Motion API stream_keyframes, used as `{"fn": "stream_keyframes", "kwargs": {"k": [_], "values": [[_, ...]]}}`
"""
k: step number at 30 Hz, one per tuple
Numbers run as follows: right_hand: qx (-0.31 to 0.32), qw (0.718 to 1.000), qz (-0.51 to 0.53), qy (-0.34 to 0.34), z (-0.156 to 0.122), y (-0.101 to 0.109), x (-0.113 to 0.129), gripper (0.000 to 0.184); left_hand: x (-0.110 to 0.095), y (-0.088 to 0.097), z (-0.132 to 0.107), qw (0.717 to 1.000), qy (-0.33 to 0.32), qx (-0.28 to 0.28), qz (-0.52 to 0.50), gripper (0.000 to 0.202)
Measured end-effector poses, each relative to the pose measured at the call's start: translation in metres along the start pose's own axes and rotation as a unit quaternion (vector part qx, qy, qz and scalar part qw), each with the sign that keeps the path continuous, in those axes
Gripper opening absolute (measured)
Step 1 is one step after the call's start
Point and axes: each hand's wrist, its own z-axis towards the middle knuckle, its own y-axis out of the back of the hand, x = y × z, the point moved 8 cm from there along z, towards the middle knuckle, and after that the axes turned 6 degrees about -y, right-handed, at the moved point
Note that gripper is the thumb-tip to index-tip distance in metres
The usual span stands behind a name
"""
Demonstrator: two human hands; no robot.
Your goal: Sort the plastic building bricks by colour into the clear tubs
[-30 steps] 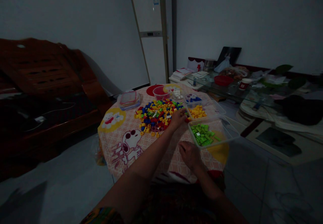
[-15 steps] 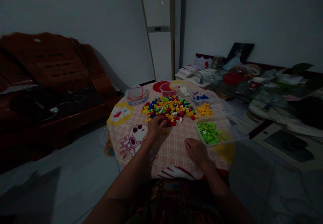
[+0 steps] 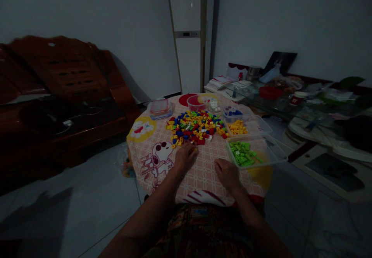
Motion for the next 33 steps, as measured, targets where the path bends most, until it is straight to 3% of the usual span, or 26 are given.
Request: {"fn": "stream_keyframes", "kwargs": {"k": [4, 8, 12, 16, 19, 21, 23, 26, 33], "values": [[0.000, 1.000, -0.005, -0.003, 0.001, 0.001, 0.002, 0.023, -0.002, 0.004, -0.003, 0.999, 0.023, -0.040, -0.009, 0.027], [0.005, 1.000, -0.002, -0.009, 0.001, 0.001, 0.002, 0.021, -0.015, -0.007, 0.006, 0.998, 0.025, -0.046, -0.039, 0.027], [0.003, 1.000, 0.004, -0.008, 0.000, 0.001, 0.003, 0.021, -0.040, -0.034, 0.043, 0.999, 0.014, 0.002, -0.050, 0.026], [-0.001, 1.000, 0.007, -0.003, 0.001, 0.001, 0.004, 0.024, -0.077, -0.073, 0.095, 0.984, 0.006, 0.060, -0.169, 0.029], [0.001, 1.000, 0.003, 0.001, 0.001, 0.001, 0.004, 0.026, -0.096, -0.089, 0.122, 0.960, -0.001, 0.037, -0.276, 0.044], [0.002, 1.000, 0.001, 0.004, 0.000, 0.001, 0.004, 0.026, -0.101, -0.092, 0.126, 0.948, -0.024, 0.017, -0.316, 0.057], [0.000, 1.000, 0.003, 0.007, 0.000, 0.001, 0.005, 0.026, -0.097, -0.090, 0.119, 0.949, -0.047, 0.009, -0.313, 0.062], [-0.003, 1.000, 0.010, 0.000, 0.000, 0.002, 0.004, 0.025, -0.075, -0.077, 0.097, 0.969, -0.049, 0.012, -0.243, 0.058], [0.003, 1.000, 0.007, -0.005, 0.000, 0.002, 0.003, 0.022, -0.016, -0.016, 0.047, 1.000, 0.012, 0.000, -0.026, 0.028]]}}
